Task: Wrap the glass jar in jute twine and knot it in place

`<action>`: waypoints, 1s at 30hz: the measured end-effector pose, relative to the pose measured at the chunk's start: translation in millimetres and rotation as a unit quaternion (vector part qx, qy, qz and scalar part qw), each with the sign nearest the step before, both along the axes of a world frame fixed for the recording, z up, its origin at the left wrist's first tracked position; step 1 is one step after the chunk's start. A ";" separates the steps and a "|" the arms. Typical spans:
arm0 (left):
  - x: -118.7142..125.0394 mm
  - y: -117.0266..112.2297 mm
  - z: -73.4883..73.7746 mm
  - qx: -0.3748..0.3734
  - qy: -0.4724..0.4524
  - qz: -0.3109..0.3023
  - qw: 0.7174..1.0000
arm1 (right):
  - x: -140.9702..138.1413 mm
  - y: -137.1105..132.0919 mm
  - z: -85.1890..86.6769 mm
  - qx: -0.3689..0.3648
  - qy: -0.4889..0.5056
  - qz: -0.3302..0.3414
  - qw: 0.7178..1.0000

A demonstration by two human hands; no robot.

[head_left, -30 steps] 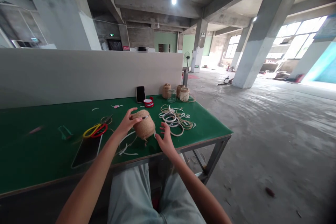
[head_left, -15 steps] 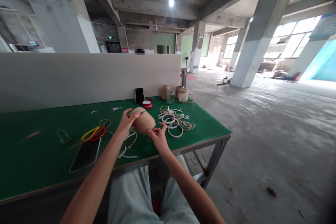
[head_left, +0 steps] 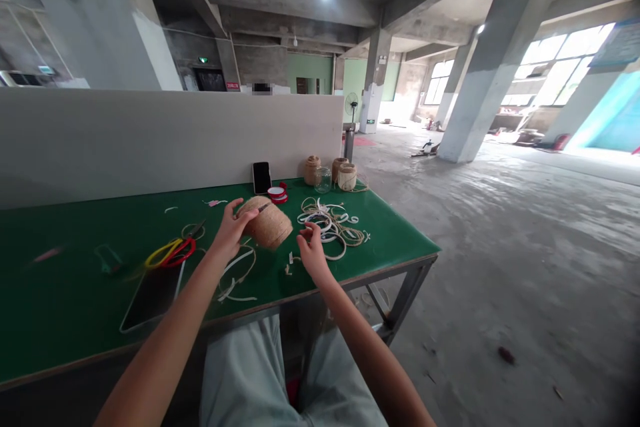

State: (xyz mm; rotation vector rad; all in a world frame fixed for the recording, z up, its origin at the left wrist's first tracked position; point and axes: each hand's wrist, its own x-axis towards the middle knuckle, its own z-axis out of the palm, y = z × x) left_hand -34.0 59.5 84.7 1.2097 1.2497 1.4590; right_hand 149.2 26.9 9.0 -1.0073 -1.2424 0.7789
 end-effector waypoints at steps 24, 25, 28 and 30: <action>-17.7 7.5 25.7 0.007 -0.109 -0.291 0.950 | -27.6 -8.0 53.5 -0.029 -0.086 0.224 0.970; -19.2 10.4 25.6 0.011 -0.111 -0.280 0.953 | -29.0 -4.2 53.0 -0.025 -0.107 0.206 0.972; -23.9 24.0 17.8 0.008 -0.115 -0.225 0.968 | -31.6 10.8 48.6 -0.011 -0.179 0.135 0.975; -25.7 34.5 9.2 -0.016 -0.115 -0.180 0.977 | -32.6 22.3 43.9 0.002 -0.225 0.087 0.971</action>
